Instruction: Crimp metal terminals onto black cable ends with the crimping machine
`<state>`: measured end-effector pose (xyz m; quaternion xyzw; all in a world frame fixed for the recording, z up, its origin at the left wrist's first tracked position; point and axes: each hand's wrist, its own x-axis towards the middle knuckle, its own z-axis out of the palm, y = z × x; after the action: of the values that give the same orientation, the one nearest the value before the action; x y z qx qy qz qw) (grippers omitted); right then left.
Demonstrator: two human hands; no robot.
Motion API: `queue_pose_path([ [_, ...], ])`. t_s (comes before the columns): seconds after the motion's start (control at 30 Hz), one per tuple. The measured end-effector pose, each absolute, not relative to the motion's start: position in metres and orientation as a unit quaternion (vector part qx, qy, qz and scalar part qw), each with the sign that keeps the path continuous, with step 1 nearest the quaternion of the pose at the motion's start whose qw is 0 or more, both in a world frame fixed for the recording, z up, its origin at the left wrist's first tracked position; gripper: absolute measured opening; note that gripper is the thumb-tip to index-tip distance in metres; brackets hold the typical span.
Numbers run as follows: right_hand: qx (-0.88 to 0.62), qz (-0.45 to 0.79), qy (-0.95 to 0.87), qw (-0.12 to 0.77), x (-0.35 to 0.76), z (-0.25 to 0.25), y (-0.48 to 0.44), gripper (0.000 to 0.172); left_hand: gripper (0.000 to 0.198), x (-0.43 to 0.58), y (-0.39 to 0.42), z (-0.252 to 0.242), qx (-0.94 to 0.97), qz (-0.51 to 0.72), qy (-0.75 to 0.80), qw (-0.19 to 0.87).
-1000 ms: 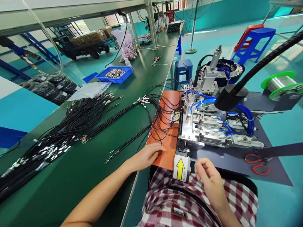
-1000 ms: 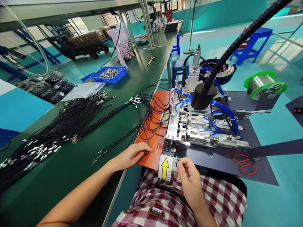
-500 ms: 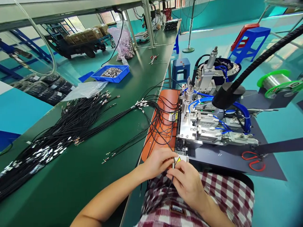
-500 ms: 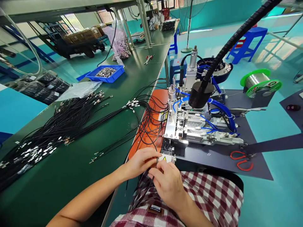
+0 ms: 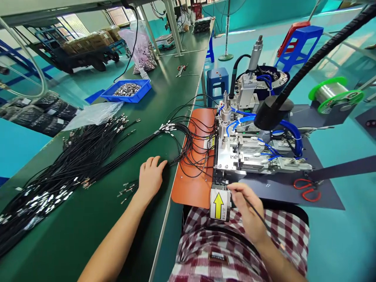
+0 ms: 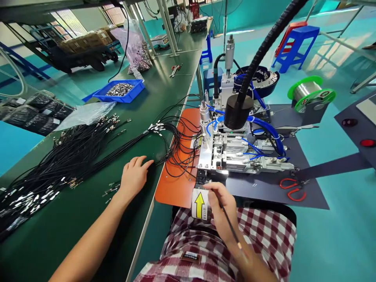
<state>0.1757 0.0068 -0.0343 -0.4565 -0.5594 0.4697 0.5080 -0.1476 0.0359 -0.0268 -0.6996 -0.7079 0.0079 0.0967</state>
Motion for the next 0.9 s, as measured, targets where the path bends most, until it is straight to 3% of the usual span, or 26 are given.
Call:
queue_pose_path([
  [0.13,-0.485,0.53,-0.439,0.54,0.181,-0.039,-0.002,0.018,0.046,-0.094,0.024,-0.001,-0.766,-0.157,-0.622,0.054],
  [0.23,-0.41,0.689,-0.402,0.443,0.174,-0.04,-0.006,0.025,0.049,-0.044,0.009,0.006,-0.856,-0.214,-0.461,-0.097],
  [0.27,-0.394,0.717,-0.388,0.424,0.172,-0.041,-0.006,0.024,0.041,-0.033,0.005,0.004,-0.864,-0.206,-0.437,-0.139],
  [0.37,-0.424,0.712,-0.323,0.457,0.173,-0.043,-0.002,0.019,0.019,-0.025,0.0,-0.009,-0.865,-0.165,-0.432,-0.194],
  [0.5,-0.45,0.695,-0.297,0.475,0.174,-0.043,0.002,0.019,0.018,-0.033,-0.004,-0.015,-0.832,-0.145,-0.48,-0.236],
  [0.7,-0.44,0.708,-0.346,0.43,0.168,-0.041,0.003,0.017,0.033,-0.009,-0.009,-0.009,-0.642,-0.24,-0.469,-0.558],
  [0.9,-0.471,0.657,-0.389,0.442,0.176,-0.039,0.006,0.014,0.028,0.006,0.001,-0.004,-0.561,-0.256,-0.461,-0.638],
])
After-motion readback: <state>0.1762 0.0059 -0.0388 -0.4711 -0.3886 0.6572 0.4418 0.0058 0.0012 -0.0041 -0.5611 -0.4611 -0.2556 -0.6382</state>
